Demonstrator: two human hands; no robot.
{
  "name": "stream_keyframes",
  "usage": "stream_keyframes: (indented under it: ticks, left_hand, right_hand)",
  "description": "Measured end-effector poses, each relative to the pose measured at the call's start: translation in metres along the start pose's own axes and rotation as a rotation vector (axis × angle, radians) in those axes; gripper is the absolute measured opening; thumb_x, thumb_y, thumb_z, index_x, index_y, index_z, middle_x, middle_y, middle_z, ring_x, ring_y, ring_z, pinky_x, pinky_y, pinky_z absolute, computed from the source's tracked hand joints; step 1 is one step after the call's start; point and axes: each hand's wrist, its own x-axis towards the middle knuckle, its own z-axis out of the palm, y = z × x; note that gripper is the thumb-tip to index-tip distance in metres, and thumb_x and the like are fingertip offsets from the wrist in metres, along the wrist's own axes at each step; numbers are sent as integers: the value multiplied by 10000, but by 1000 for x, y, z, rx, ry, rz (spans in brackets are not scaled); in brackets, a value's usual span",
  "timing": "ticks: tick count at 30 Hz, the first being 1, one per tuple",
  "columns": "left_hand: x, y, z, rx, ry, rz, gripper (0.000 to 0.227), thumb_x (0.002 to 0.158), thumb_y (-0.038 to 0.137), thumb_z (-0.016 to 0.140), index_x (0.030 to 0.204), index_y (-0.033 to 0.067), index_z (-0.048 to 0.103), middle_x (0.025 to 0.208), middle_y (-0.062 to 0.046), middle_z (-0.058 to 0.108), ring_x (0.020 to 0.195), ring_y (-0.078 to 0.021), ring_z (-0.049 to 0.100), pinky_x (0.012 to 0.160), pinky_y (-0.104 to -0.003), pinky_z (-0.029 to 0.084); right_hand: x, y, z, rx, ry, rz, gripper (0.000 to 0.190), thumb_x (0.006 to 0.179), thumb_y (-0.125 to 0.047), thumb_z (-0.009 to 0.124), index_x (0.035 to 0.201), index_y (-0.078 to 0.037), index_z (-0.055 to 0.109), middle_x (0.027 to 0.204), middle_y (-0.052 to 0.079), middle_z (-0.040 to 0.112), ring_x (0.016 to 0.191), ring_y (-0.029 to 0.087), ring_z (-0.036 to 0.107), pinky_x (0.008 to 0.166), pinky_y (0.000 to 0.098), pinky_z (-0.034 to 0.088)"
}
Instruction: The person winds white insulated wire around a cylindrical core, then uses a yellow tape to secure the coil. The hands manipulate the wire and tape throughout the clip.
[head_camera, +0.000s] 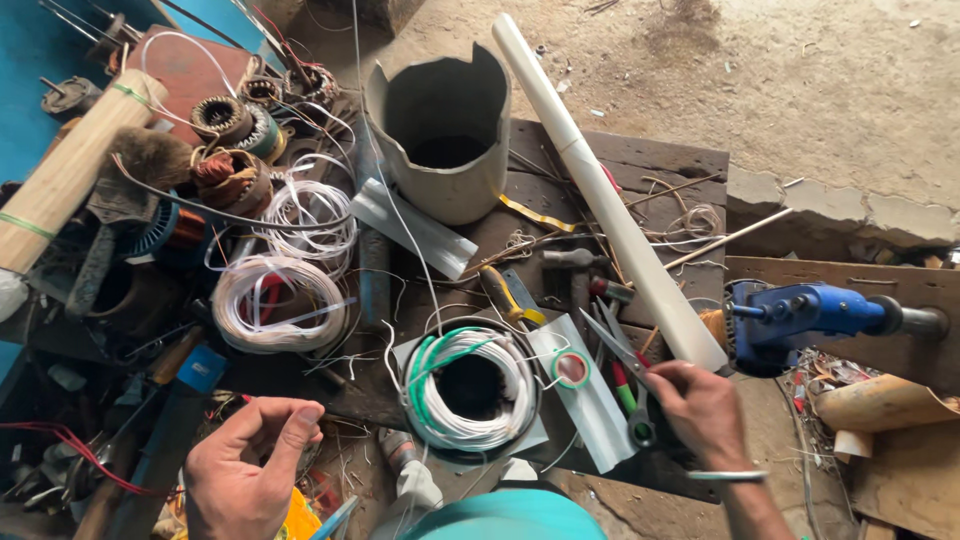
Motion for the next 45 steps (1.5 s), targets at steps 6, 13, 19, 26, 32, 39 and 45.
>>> stream_keyframes:
  ticks: [6,13,19,26,32,39,45]
  left_hand:
    - [-14,10,24,-15,6,55,135,889,126,755,931,-1,774,754,-46,739,712,-85,683,688,-218,537]
    - [-50,15,14,113,142,81,139,864,139,759,902,6,771,737,-61,767,696,-114,724,685,-249,549]
    - [-56,36,10,-65,126,85,114,878,122,743,895,18,786,735,-84,757,678,-112,704,662,-250,538]
    - [-33,129,53,-111,-266,649,166,848,117,805,1001,74,755,942,-43,779,884,-124,771,778,-287,597]
    - [-35,152,58,-179,-437,859,372,846,50,818,1204,56,718,1117,-94,702,1019,-246,745,886,-340,602]
    - [-36,131,47,-142,-322,1007,352,878,32,809,1221,53,734,1204,-120,689,1066,-212,751,882,-320,630]
    - [-33,124,32,-102,-215,1041,302,869,57,818,1162,104,759,1216,-71,698,1076,-186,743,907,-309,615]
  right_hand:
    - [39,-57,59,57,-87,-326,244,811,-145,791,1046,-87,762,973,80,731,797,221,721,704,342,566]
    - [90,-85,104,45,-266,-420,257,795,-138,842,1015,-36,759,959,133,717,804,246,707,731,348,572]
    - [67,-88,36,1001,-471,20,315,925,-102,692,1204,44,667,1033,102,733,813,151,677,740,290,548]
    - [-21,-129,-26,1628,-550,3,350,985,-75,644,1294,81,592,1011,112,665,813,154,603,698,286,509]
    - [-81,-166,-15,1799,-730,218,310,1040,-167,649,1260,43,587,963,144,681,724,134,576,669,248,484]
    - [-116,-208,1,1657,-551,193,579,902,-69,666,1459,-13,519,1075,101,723,783,128,640,589,243,479]
    - [-127,-233,5,1557,-485,-10,572,943,5,660,1494,33,509,987,137,699,721,160,624,582,278,500]
